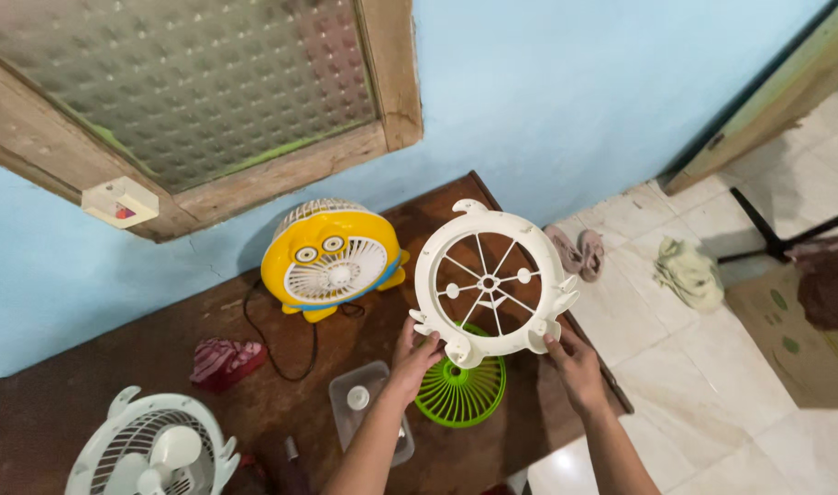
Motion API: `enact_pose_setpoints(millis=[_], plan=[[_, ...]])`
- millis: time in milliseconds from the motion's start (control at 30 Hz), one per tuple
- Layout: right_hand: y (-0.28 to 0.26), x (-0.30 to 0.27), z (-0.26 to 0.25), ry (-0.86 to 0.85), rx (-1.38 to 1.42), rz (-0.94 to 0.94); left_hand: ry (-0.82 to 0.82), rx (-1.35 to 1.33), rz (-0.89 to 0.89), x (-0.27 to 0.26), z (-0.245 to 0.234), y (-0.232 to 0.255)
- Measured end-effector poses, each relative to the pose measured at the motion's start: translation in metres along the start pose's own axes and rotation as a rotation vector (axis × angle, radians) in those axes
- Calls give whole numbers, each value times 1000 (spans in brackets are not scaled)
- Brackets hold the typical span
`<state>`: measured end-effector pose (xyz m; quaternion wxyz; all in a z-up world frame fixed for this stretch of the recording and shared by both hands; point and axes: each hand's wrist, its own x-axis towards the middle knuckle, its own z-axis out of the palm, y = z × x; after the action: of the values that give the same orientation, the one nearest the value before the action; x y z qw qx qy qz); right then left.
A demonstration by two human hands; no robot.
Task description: The person uses a red-handled screwdriver to remove screws from the back of a white mini fan. They then detach the rear grille and set it aside, leaving the fan blades exposed.
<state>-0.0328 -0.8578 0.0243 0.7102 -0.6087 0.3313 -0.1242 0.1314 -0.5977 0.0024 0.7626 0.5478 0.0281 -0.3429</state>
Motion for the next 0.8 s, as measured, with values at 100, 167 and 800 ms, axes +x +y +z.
enact_pose_setpoints(millis=[100, 167, 800], plan=[[5, 52, 4, -13, 94, 38, 58, -9, 44, 32, 7, -3], [9, 79, 3, -35, 28, 43, 108, -8, 64, 51, 8, -7], [5, 129, 11, -34, -275, 0, 516, 255, 293, 86, 18, -27]])
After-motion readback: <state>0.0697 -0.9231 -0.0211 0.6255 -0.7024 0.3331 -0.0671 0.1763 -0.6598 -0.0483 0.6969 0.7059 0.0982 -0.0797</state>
